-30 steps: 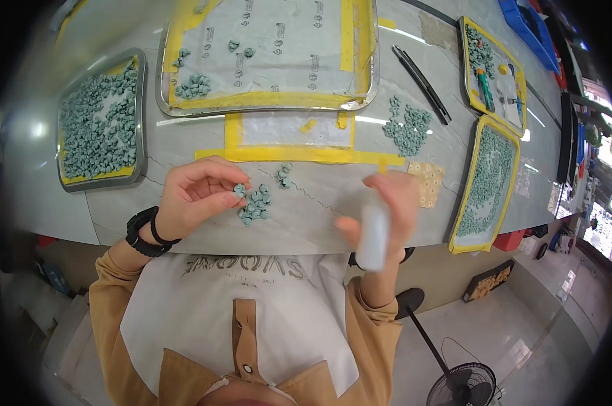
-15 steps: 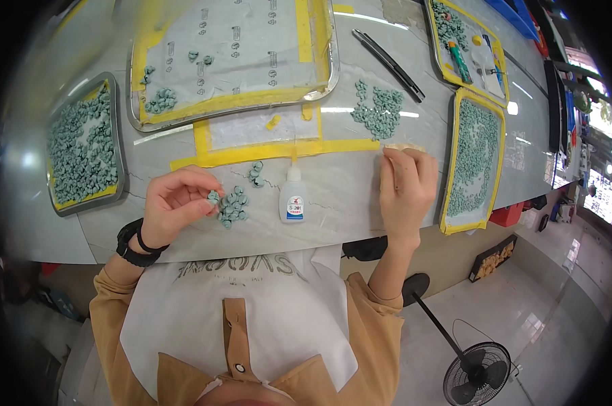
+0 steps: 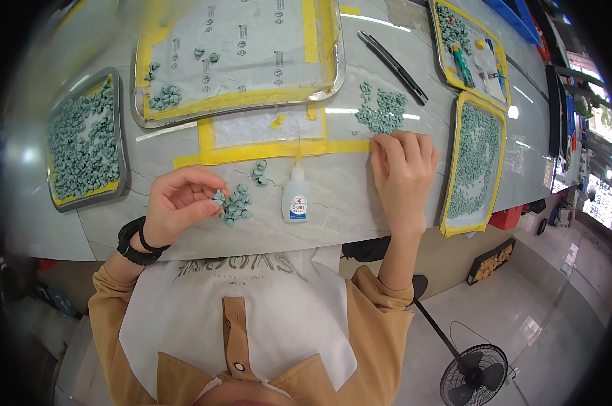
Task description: The person is using a glue bottle to apply adhesive and attach small green decorative pieces to a pattern at a workbench.
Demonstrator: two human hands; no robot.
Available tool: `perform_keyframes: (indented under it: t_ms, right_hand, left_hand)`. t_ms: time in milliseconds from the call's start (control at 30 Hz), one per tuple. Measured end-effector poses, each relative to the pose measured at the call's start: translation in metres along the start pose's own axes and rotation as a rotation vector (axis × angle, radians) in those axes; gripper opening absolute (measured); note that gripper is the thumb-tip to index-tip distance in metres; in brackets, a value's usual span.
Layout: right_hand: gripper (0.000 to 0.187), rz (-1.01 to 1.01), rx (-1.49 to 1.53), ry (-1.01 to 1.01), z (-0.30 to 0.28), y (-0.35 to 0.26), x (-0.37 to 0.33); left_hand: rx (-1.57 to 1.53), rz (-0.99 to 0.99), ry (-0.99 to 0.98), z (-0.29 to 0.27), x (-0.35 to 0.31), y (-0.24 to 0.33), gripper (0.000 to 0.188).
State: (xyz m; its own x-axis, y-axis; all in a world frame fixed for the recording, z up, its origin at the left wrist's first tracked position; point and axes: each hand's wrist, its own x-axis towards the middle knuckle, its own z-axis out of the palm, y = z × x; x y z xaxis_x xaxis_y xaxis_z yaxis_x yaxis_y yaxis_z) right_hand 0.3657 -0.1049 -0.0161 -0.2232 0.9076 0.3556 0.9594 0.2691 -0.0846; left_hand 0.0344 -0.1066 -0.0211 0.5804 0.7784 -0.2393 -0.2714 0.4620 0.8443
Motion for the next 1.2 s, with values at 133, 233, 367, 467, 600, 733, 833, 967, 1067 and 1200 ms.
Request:
perform_keyframes:
  t_ms: [133,233,367,467,600,733,833,967,1067,1200]
  right_hand:
    - [0.020,-0.001,0.102,0.024,0.003,-0.008,0.006]
    - [0.018,-0.061,0.116,0.048,0.014,-0.011,0.008]
    - [0.019,-0.028,0.060,0.042,0.012,-0.019,0.008]
    - [0.019,-0.084,0.254,0.133,-0.001,-0.048,0.013]
    - [0.014,-0.193,0.574,0.253,-0.020,-0.111,0.001]
    - [0.014,-0.104,0.567,0.320,-0.008,-0.116,-0.014]
    - [0.014,-0.062,0.599,0.372,-0.010,-0.116,-0.034]
    - [0.012,-0.012,0.624,0.436,-0.014,-0.113,-0.063]
    - [0.011,0.017,0.707,0.499,-0.016,-0.103,-0.085]
    - [0.011,0.067,0.754,0.547,-0.018,-0.095,-0.109]
  left_hand:
    - [0.002,0.004,-0.002,0.001,-0.002,-0.001,0.028]
    - [0.006,-0.007,-0.005,0.002,-0.003,0.001,0.028]
    - [0.037,-0.063,-0.025,0.002,-0.004,0.001,0.029]
    - [0.075,-0.093,-0.010,0.005,-0.007,0.002,0.033]
    - [0.177,-0.098,-0.149,0.008,-0.011,0.012,0.039]
    - [0.392,-0.065,-0.090,0.007,-0.017,0.001,0.033]
    - [0.449,-0.202,-0.059,0.025,-0.012,-0.002,0.026]
    - [0.616,-0.153,-0.022,0.064,-0.011,-0.003,0.017]
    - [0.673,-0.260,-0.050,0.087,-0.020,-0.002,0.020]
    - [0.644,-0.301,-0.027,0.118,-0.026,-0.009,0.028]
